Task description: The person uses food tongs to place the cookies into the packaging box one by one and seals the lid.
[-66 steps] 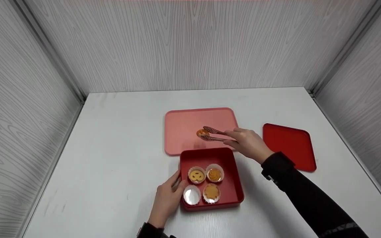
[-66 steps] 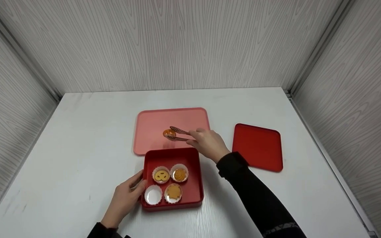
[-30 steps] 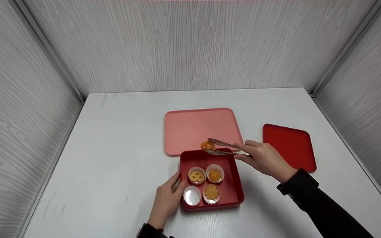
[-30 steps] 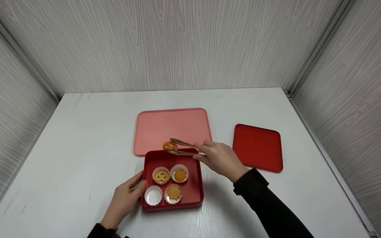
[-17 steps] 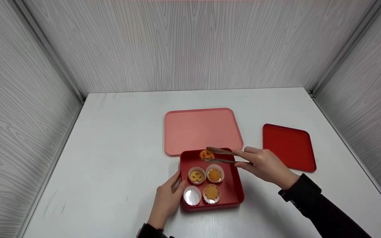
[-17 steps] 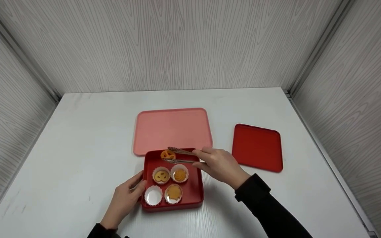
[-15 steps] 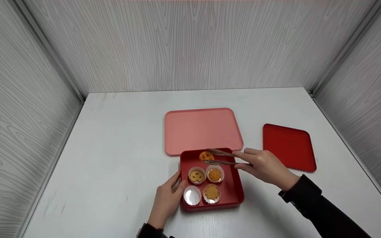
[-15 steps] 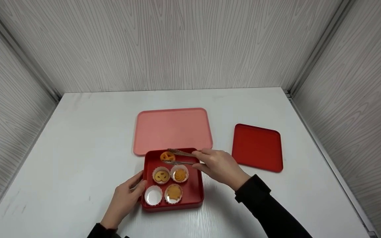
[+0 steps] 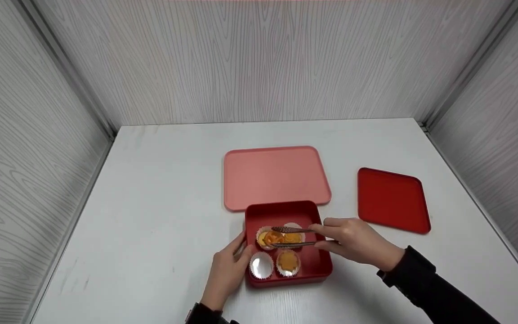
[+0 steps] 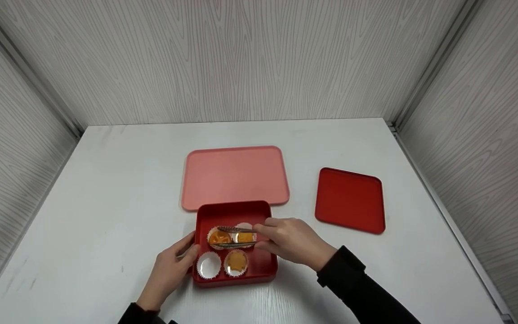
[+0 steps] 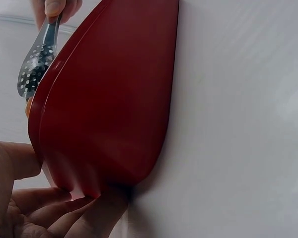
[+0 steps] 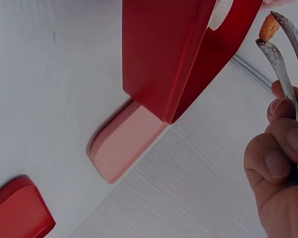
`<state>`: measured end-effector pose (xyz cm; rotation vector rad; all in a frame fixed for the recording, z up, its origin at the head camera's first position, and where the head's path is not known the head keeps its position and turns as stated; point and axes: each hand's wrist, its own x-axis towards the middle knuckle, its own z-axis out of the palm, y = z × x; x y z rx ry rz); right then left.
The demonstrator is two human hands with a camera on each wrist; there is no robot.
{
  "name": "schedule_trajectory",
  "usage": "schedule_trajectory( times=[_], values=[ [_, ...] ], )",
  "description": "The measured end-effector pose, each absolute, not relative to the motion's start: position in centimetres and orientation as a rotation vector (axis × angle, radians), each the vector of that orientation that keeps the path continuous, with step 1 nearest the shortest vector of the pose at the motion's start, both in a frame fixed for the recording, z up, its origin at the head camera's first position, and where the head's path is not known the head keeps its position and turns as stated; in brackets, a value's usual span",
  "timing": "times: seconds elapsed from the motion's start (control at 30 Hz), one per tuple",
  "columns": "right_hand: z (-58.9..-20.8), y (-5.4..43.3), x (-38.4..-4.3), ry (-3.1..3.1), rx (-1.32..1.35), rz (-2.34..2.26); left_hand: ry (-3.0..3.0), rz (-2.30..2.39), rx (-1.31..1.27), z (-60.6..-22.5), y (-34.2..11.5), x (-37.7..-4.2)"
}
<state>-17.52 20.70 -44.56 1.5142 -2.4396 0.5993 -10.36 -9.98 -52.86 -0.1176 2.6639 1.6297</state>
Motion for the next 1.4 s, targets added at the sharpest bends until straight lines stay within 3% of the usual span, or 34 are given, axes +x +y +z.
schedule_trajectory(
  times=[0.7,1.4],
  values=[
    [-45.3,18.7,-16.6,-2.370,1.716,0.541,2.668,1.649,-0.096,-53.0,-10.0,-10.5],
    [-46.0,17.8,-16.5,-2.377,1.717,0.474,2.677,1.620,-0.120,-52.9,-9.9,-10.4]
  ],
)
